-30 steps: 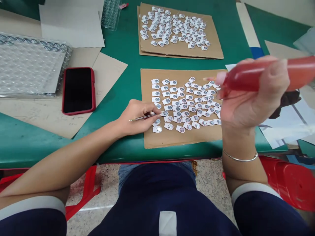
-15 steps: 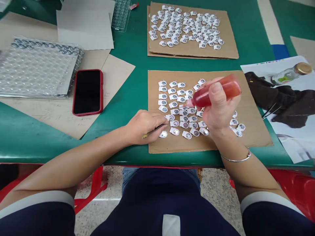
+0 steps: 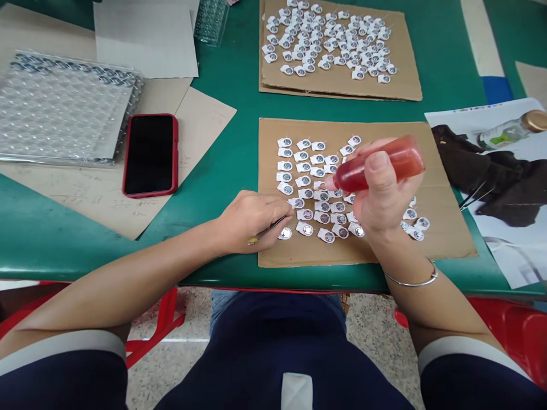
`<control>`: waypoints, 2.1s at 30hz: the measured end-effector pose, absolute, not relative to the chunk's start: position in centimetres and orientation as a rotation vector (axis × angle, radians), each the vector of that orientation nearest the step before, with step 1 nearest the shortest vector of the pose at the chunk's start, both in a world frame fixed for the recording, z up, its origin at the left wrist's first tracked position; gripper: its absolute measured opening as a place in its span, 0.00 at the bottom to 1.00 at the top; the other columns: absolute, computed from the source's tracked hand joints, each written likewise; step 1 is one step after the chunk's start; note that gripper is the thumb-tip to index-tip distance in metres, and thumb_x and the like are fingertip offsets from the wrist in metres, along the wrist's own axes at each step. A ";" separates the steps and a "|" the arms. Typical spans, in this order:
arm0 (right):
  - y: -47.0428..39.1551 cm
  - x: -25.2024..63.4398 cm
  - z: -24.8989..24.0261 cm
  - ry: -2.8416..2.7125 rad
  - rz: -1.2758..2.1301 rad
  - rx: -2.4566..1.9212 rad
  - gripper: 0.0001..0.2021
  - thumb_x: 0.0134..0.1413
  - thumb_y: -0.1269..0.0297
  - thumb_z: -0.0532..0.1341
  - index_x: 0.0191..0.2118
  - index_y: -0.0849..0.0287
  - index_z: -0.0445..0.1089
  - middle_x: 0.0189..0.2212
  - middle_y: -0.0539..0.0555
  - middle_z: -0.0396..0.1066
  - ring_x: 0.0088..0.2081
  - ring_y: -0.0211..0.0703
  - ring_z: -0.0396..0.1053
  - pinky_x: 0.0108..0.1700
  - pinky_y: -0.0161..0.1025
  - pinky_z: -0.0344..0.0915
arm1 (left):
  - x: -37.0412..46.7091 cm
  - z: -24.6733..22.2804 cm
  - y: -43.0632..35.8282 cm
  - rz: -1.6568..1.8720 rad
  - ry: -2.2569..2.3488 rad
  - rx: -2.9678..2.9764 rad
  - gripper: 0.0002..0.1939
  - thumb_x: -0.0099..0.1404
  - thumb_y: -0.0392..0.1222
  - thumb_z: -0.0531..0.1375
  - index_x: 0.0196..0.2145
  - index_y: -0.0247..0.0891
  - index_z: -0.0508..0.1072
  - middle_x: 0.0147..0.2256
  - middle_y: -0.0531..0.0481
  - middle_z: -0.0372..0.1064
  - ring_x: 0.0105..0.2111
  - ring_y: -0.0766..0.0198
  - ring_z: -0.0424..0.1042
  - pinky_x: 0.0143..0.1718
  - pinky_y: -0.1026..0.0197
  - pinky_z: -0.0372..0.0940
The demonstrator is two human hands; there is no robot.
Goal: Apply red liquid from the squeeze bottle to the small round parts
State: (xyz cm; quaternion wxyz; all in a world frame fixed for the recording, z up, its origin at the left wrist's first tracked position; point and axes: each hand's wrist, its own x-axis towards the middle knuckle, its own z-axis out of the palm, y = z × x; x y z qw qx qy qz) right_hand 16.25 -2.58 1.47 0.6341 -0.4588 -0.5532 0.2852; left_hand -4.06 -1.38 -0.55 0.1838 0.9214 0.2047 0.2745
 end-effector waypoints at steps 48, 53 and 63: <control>-2.9 15.1 -0.7 -1.566 0.476 -1.379 0.13 0.43 0.55 0.64 0.32 0.56 0.65 0.28 0.50 0.68 0.29 0.39 0.67 0.33 0.44 0.66 | -2.5 0.1 -4.2 0.495 0.397 3.291 0.11 0.61 0.28 0.46 0.30 0.29 0.68 0.32 0.34 0.72 0.26 0.58 0.73 0.22 0.60 0.68; -2.7 15.2 -0.7 -1.538 0.459 -1.363 0.13 0.41 0.56 0.64 0.31 0.56 0.66 0.27 0.50 0.68 0.30 0.39 0.67 0.33 0.43 0.66 | -2.5 0.1 -4.2 0.495 0.397 3.290 0.11 0.61 0.28 0.46 0.30 0.29 0.68 0.33 0.34 0.72 0.27 0.58 0.73 0.23 0.60 0.68; -2.4 15.3 -0.7 -1.533 0.411 -1.349 0.12 0.42 0.57 0.64 0.32 0.56 0.65 0.27 0.51 0.68 0.29 0.39 0.67 0.32 0.43 0.66 | -2.6 0.1 -4.1 0.518 0.405 3.239 0.11 0.60 0.28 0.46 0.29 0.30 0.67 0.30 0.36 0.72 0.26 0.57 0.72 0.22 0.59 0.67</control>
